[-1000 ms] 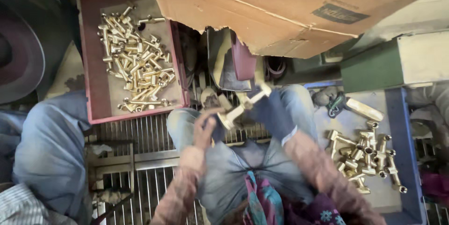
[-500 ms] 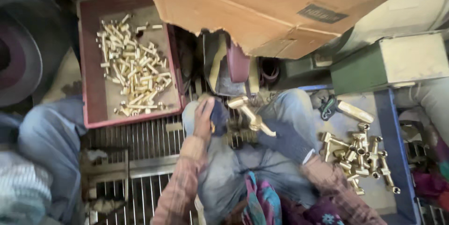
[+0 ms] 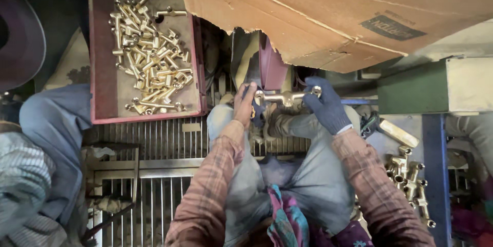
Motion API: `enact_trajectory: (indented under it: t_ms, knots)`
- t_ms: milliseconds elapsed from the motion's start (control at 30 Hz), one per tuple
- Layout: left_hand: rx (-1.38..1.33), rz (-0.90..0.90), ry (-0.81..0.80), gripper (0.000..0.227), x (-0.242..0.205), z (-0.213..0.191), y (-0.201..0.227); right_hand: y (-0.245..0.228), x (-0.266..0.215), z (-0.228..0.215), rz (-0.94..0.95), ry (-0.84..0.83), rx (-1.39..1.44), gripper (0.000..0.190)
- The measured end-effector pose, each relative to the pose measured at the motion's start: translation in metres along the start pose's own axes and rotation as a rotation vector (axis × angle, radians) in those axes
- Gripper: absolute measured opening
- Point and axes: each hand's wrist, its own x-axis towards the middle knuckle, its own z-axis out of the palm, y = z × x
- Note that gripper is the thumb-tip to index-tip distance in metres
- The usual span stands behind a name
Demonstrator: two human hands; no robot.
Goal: The person sits on a metal grate floor and repeatedly rubs brass-colored metal parts against a rotating grinding wheel. They handle the parts one at a time, rotating them to polish different surfaces, and place the finished pieces into a blue bin.
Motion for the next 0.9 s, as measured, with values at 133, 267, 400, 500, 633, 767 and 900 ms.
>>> enact_trajectory:
  t_ms: [133, 267, 400, 500, 633, 767, 900]
  knots:
    - [0.121, 0.072, 0.084, 0.036, 0.028, -0.003, -0.024, 0.01, 0.016, 0.012, 0.155, 0.058, -0.007, 0.036]
    - [0.072, 0.128, 0.113, 0.03, 0.035, -0.002, -0.039, 0.012, 0.025, 0.016, 0.273, 0.074, -0.053, 0.036]
    - [0.065, 0.046, 0.156, 0.035, 0.035, -0.004, -0.044, 0.007, 0.028, 0.02, 0.368, 0.057, 0.063, 0.032]
    - [-0.149, -0.05, 0.124, 0.028, 0.037, -0.003, -0.046, -0.002, 0.033, 0.02, 0.449, 0.047, 0.142, 0.029]
    - [-0.209, -0.122, 0.104, 0.021, 0.04, -0.007, -0.051, -0.012, 0.038, 0.021, 0.504, 0.005, 0.173, 0.03]
    - [-0.271, -0.211, -0.021, 0.021, 0.047, -0.021, -0.061, -0.007, 0.048, 0.022, 0.599, -0.003, 0.186, 0.033]
    - [-0.385, -0.351, -0.138, 0.025, 0.06, -0.032, -0.07, 0.009, 0.061, 0.019, 0.732, -0.05, 0.182, 0.033]
